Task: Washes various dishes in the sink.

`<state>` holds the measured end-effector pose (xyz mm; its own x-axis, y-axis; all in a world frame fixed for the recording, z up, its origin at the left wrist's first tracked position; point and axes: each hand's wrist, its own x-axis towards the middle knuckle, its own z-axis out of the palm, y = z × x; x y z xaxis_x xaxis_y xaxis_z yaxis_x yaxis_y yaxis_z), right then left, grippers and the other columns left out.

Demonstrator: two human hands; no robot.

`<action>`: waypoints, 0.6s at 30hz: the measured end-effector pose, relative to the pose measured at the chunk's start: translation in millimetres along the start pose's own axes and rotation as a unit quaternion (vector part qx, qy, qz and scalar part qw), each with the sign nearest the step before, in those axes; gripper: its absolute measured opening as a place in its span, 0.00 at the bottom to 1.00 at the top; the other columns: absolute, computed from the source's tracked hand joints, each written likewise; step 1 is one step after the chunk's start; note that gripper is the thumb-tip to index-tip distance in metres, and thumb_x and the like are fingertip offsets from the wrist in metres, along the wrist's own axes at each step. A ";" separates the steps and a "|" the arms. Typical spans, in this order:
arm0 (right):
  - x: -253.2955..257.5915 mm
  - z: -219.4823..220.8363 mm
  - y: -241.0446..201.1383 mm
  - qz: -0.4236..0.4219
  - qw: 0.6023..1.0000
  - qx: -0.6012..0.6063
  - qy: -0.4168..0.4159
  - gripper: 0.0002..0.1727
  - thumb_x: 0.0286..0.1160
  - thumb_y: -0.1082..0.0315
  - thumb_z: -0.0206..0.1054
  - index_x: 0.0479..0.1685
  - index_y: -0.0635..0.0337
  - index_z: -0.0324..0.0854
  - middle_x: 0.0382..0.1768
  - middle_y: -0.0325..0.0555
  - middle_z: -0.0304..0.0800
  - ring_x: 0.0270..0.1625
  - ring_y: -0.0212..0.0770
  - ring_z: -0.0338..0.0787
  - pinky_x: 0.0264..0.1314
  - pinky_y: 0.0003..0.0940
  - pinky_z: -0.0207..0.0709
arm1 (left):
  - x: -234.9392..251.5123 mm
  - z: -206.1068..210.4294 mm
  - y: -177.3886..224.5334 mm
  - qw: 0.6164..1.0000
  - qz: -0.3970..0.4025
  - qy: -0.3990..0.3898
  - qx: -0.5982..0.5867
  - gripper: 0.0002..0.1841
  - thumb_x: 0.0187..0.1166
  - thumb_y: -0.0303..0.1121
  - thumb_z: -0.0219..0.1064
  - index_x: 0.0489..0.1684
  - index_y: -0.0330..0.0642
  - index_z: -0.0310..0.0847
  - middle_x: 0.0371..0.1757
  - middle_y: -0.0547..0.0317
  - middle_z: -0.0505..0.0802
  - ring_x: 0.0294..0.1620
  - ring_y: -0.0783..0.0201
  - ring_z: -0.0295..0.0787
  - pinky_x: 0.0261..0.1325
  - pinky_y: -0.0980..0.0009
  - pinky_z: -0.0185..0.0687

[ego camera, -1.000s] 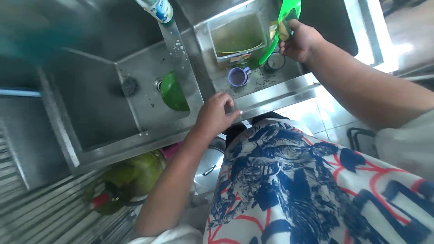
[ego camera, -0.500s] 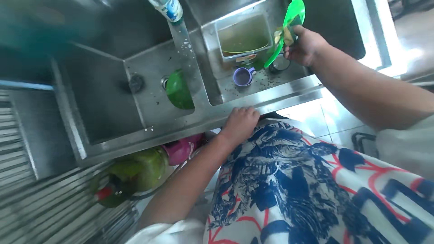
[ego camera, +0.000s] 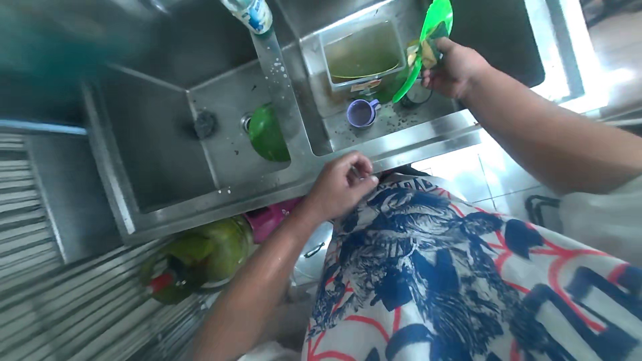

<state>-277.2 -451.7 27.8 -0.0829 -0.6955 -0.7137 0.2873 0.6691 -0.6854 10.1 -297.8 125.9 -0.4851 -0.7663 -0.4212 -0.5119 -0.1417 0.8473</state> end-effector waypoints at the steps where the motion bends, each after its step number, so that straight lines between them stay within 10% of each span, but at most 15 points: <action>1: 0.0 0.4 0.3 0.001 1.000 0.001 0.001 0.17 0.92 0.48 0.50 0.55 0.47 0.77 0.32 0.33 0.83 0.24 0.28 0.79 0.29 0.23 0.77 | -0.2 -6.5 -2.0 1.000 -0.009 0.010 0.007 0.08 0.79 0.29 0.69 0.50 0.36 0.82 0.43 0.55 0.89 0.33 0.70 0.85 0.38 0.73 0.85; 7: 1.7 6.5 2.1 0.006 1.000 -0.006 0.001 0.18 0.92 0.48 0.49 0.57 0.47 0.77 0.33 0.33 0.85 0.24 0.28 0.80 0.29 0.23 0.77 | 5.3 6.5 -8.9 0.947 -0.054 -0.226 -0.222 0.10 0.85 0.35 0.54 0.42 0.42 0.80 0.29 0.69 0.88 0.28 0.76 0.86 0.35 0.77 0.87; 11: -3.4 12.3 -0.9 0.002 1.000 -0.020 0.003 0.18 0.93 0.47 0.49 0.60 0.47 0.75 0.36 0.34 0.82 0.27 0.29 0.79 0.32 0.24 0.78 | 20.9 0.2 -24.0 0.986 -0.152 -0.039 0.062 0.23 0.87 0.45 0.65 0.67 0.34 0.79 0.59 0.44 0.89 0.56 0.53 0.90 0.64 0.51 0.86; 15: -2.6 9.2 -1.0 0.000 1.000 -0.011 0.006 0.17 0.92 0.48 0.51 0.55 0.47 0.77 0.33 0.33 0.84 0.25 0.29 0.80 0.31 0.23 0.78 | -7.1 -19.3 24.3 0.997 0.027 0.068 0.022 0.12 0.85 0.40 0.65 0.51 0.39 0.81 0.40 0.57 0.89 0.34 0.67 0.89 0.35 0.69 0.89; 18: -4.1 12.1 -1.9 0.000 1.000 -0.010 -0.007 0.16 0.93 0.49 0.49 0.53 0.46 0.76 0.31 0.32 0.82 0.24 0.27 0.79 0.29 0.22 0.76 | -13.4 -1.8 31.9 0.984 0.034 -0.112 -0.137 0.13 0.90 0.38 0.57 0.47 0.38 0.82 0.34 0.62 0.91 0.27 0.74 0.87 0.29 0.77 0.86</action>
<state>-265.9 -453.3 33.8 -0.0704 -0.6988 -0.7118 0.2690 0.6739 -0.6881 1.6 -293.2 159.1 -0.6718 -0.6268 -0.3947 -0.2770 -0.2816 0.9187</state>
